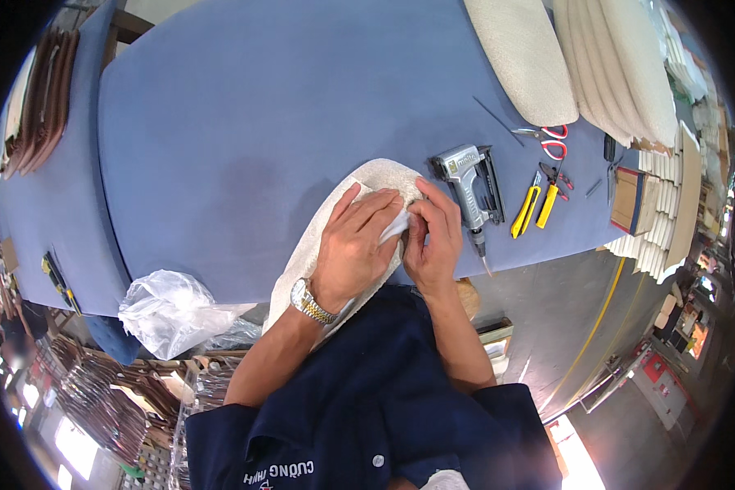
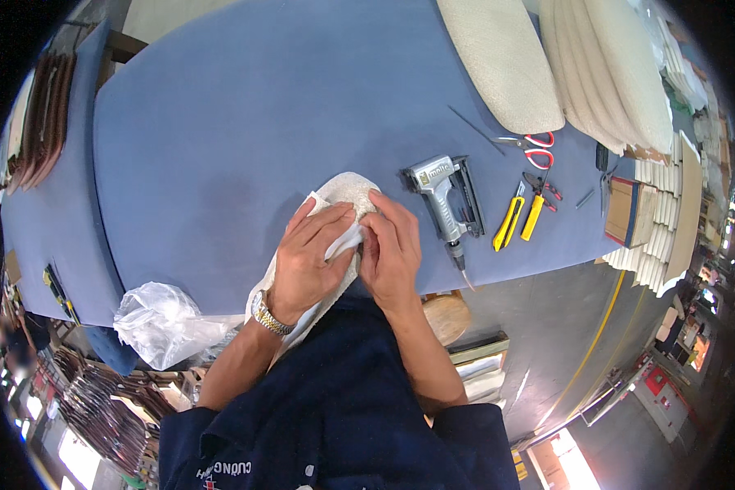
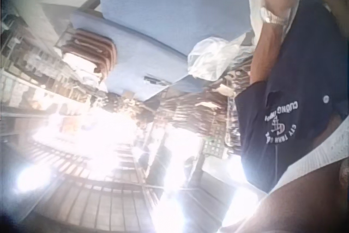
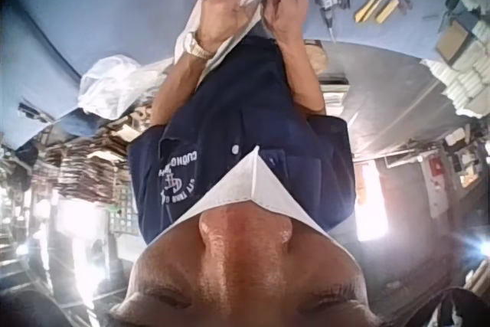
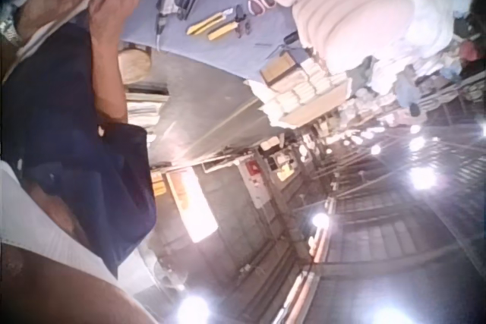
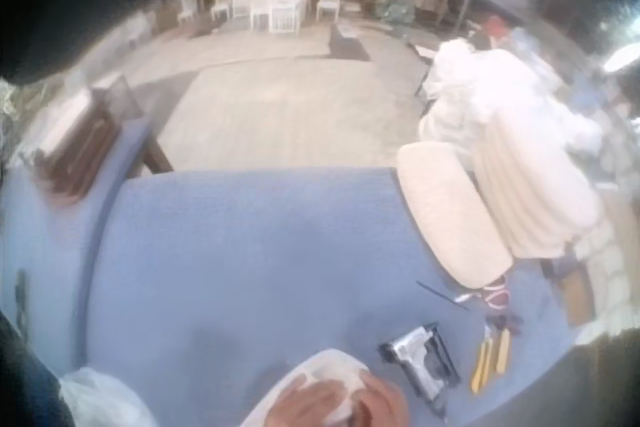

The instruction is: The person wraps a white fabric cover around a foam cushion, aligns the edges, and secures the fabric using a staple gun. They then trim excess fabric with a utility knife and smooth the surface. The process is repeated for multiple cushions on a blue work table.

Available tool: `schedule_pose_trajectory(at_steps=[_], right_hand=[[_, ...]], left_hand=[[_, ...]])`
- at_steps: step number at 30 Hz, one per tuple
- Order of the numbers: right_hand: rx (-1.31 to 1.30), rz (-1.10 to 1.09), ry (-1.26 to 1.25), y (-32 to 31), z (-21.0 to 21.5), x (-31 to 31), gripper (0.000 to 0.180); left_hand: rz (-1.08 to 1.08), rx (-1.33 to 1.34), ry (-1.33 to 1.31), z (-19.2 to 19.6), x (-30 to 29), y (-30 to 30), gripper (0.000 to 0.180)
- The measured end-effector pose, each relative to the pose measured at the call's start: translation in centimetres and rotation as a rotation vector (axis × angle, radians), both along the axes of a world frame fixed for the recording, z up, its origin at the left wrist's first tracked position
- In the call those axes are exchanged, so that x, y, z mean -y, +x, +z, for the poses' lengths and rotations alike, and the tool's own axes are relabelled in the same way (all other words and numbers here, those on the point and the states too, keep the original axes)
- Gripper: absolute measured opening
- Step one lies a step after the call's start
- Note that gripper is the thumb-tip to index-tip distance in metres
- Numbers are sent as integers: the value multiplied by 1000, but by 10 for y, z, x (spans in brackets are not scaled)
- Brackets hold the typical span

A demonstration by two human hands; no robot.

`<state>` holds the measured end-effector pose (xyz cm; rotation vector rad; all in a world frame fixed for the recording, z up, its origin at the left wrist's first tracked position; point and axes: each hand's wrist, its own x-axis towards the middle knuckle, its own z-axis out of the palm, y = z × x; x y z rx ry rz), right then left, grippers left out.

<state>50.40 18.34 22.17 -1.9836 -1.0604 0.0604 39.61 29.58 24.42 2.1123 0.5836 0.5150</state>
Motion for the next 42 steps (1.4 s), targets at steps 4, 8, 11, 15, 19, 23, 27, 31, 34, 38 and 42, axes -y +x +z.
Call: schedule_pose_trajectory(at_steps=[4,8,11,15,19,23,27,31,34,38,42], right_hand=[[19,-49,5,-5,-14,11,19],[14,-68,108,-16,-20,8,18],[50,-89,127,-15,-23,-2,15],[47,-129,159,-19,-28,-4,16],[-1,-152,202,-23,-31,-10,25],[13,-168,225,-25,-32,-14,31],[-5,-165,239,-24,-38,-15,32],[-70,-174,264,-25,-37,-15,32],[-131,-178,291,-24,-37,-13,30],[-253,-178,335,-24,-39,-11,26],[-336,-169,356,-24,-43,-11,26]], left_hand=[[-290,-50,-667,-5,-56,2,31],[-403,-51,-390,-9,-97,70,46],[-587,-158,-378,-47,-66,84,56],[-601,-170,-572,-49,-60,66,53],[-563,-146,-552,-37,-61,52,52],[-544,-147,-570,-29,-60,41,52],[-535,-125,-572,-28,-60,33,54],[-507,-122,-558,-24,-56,26,58],[-492,-159,-513,-21,-53,24,59],[-483,-154,-380,-18,-51,23,58],[-425,-262,-227,-4,-41,22,60]])
